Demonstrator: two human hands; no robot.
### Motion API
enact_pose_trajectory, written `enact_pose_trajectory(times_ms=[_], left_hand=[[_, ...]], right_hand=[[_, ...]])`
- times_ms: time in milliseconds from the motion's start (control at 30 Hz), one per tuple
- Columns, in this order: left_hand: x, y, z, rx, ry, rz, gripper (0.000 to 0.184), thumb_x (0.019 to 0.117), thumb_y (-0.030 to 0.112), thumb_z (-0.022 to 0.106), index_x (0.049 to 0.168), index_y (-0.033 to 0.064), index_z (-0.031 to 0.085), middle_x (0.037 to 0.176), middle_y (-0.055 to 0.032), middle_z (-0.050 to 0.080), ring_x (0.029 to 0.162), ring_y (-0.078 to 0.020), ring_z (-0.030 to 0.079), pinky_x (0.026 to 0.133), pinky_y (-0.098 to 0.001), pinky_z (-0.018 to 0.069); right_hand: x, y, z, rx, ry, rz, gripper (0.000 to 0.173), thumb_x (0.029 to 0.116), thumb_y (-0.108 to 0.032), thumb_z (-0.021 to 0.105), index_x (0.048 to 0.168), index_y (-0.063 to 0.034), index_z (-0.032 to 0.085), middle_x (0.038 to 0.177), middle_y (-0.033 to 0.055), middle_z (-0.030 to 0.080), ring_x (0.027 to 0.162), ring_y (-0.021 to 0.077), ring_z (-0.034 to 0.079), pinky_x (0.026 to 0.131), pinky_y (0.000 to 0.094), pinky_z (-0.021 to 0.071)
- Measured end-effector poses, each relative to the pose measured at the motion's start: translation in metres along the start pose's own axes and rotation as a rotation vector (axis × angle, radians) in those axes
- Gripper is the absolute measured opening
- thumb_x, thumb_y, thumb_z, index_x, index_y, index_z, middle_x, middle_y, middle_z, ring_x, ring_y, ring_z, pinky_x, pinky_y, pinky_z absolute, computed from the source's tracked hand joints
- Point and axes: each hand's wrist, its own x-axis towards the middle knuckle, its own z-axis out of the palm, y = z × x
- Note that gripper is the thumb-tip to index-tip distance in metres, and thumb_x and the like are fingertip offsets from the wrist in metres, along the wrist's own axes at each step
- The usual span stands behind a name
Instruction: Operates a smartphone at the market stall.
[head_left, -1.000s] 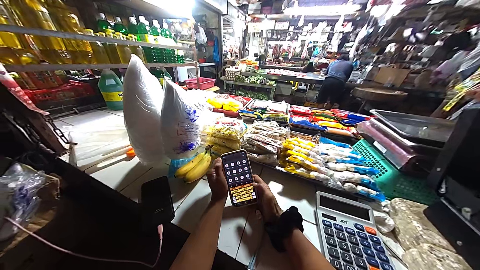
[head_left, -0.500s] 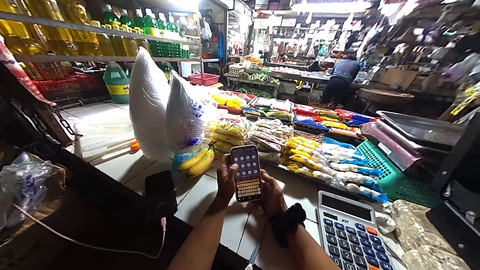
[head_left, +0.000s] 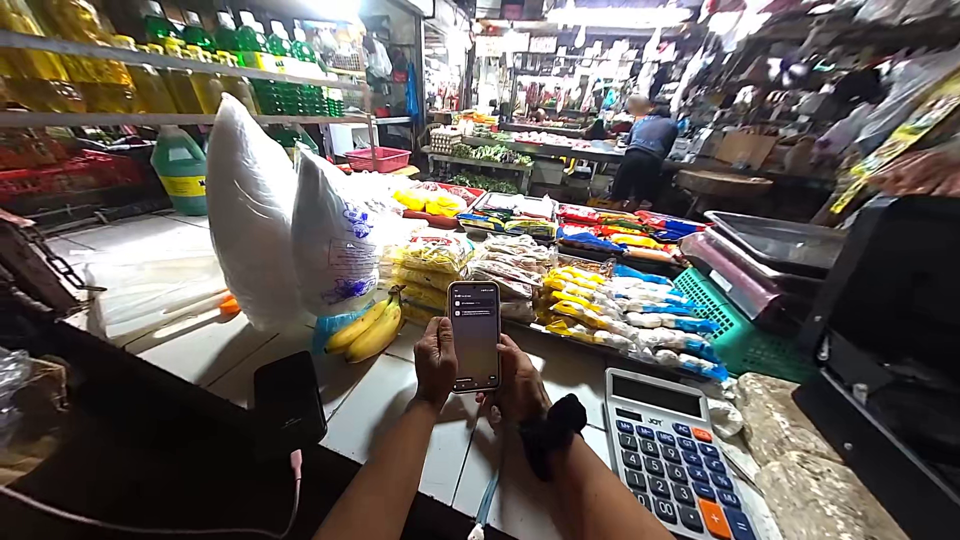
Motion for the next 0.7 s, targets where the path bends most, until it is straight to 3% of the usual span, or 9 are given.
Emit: enact_pose_trajectory(times_ms=[100,200,300,500,700], left_hand=[[0.002,0.002,-0.002,0.006,0.015,-0.053,0.034,0.1075,0.014,0.040,0.096,-0.0069,0.064,0.075,-0.0055,0.057,0.069,-0.0045,0.053,0.067,-0.0224,0.0448],[0.005,0.001,-0.002,-0.034,0.036,-0.107,0.034,0.1079,0.015,0.040,0.092,-0.0052,0.063,0.073,-0.0017,0.054,0.068,-0.0010,0.051,0.067,-0.0195,0.0429],[0.005,0.001,-0.003,-0.045,0.043,-0.104,0.034,0.1077,0.015,0.041,0.091,-0.0044,0.063,0.072,-0.0003,0.053,0.067,-0.0004,0.051,0.066,-0.0188,0.0425],[0.004,-0.002,-0.002,-0.058,0.060,-0.081,0.033,0.1072,0.014,0.042,0.089,-0.0035,0.063,0.071,0.0001,0.053,0.067,0.0005,0.051,0.066,-0.0184,0.0425],[0.002,-0.003,0.000,-0.065,0.079,-0.024,0.034,0.1067,0.013,0.041,0.094,-0.0073,0.064,0.074,-0.0016,0.056,0.069,0.0033,0.052,0.067,-0.0153,0.0427]], right_hand=[[0.001,-0.005,-0.009,0.026,-0.138,0.042,0.063,0.0880,0.006,0.034,0.150,-0.0059,0.033,0.117,0.0173,0.067,0.085,0.0290,0.073,0.061,0.0438,0.0620],[0.004,-0.004,-0.016,0.059,-0.259,0.052,0.080,0.0775,0.010,0.044,0.153,-0.0065,0.024,0.124,0.0172,0.066,0.096,0.0306,0.073,0.071,0.0475,0.0633],[0.005,-0.003,-0.018,0.082,-0.290,0.051,0.081,0.0768,0.012,0.048,0.152,-0.0071,0.023,0.123,0.0174,0.067,0.098,0.0326,0.073,0.074,0.0500,0.0637],[0.004,-0.002,-0.016,0.063,-0.271,0.049,0.077,0.0809,0.014,0.045,0.152,-0.0076,0.024,0.123,0.0168,0.067,0.095,0.0311,0.074,0.072,0.0477,0.0642],[0.005,-0.002,-0.016,0.058,-0.264,0.043,0.074,0.0797,0.013,0.041,0.149,-0.0082,0.027,0.121,0.0157,0.067,0.095,0.0302,0.074,0.070,0.0474,0.0637]])
